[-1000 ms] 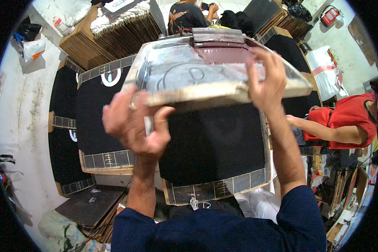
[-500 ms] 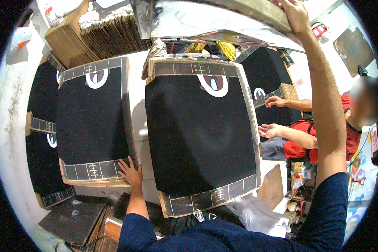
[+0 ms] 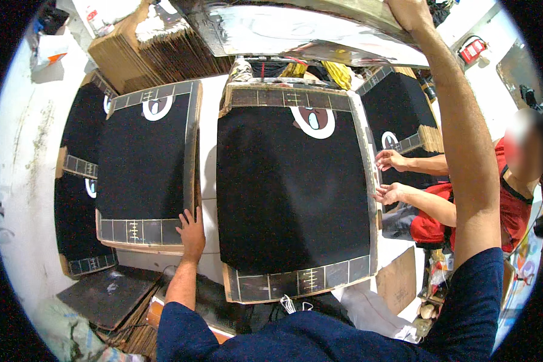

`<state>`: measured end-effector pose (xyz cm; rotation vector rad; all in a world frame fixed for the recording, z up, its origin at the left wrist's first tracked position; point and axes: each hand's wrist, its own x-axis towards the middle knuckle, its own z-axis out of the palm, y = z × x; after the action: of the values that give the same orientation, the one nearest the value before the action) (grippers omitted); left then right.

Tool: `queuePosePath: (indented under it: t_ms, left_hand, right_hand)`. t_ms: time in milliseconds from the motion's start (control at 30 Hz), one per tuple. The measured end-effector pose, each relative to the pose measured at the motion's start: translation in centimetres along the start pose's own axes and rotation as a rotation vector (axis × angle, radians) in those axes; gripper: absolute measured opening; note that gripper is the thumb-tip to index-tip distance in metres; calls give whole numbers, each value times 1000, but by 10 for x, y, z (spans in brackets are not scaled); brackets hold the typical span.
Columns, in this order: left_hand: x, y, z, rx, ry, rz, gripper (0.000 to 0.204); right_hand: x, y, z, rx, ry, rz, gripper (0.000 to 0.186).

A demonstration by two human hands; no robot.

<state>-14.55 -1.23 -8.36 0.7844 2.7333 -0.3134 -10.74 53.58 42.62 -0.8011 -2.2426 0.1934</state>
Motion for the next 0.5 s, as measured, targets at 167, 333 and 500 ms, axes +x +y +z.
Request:
queuePosePath:
  t_ms: [167, 333, 500]
  left_hand:
    - [-24, -6, -26, 24, 152, 49, 84]
    - [-35, -13, -36, -45, 87, 11, 84]
    - [-52, 20, -71, -134, 9, 54, 86]
  right_hand:
    - [-26, 3, -13, 13, -112, 40, 47]
    - [-58, -3, -9, 49, -34, -20, 51]
    - [-62, -13, -5, 6, -54, -14, 58]
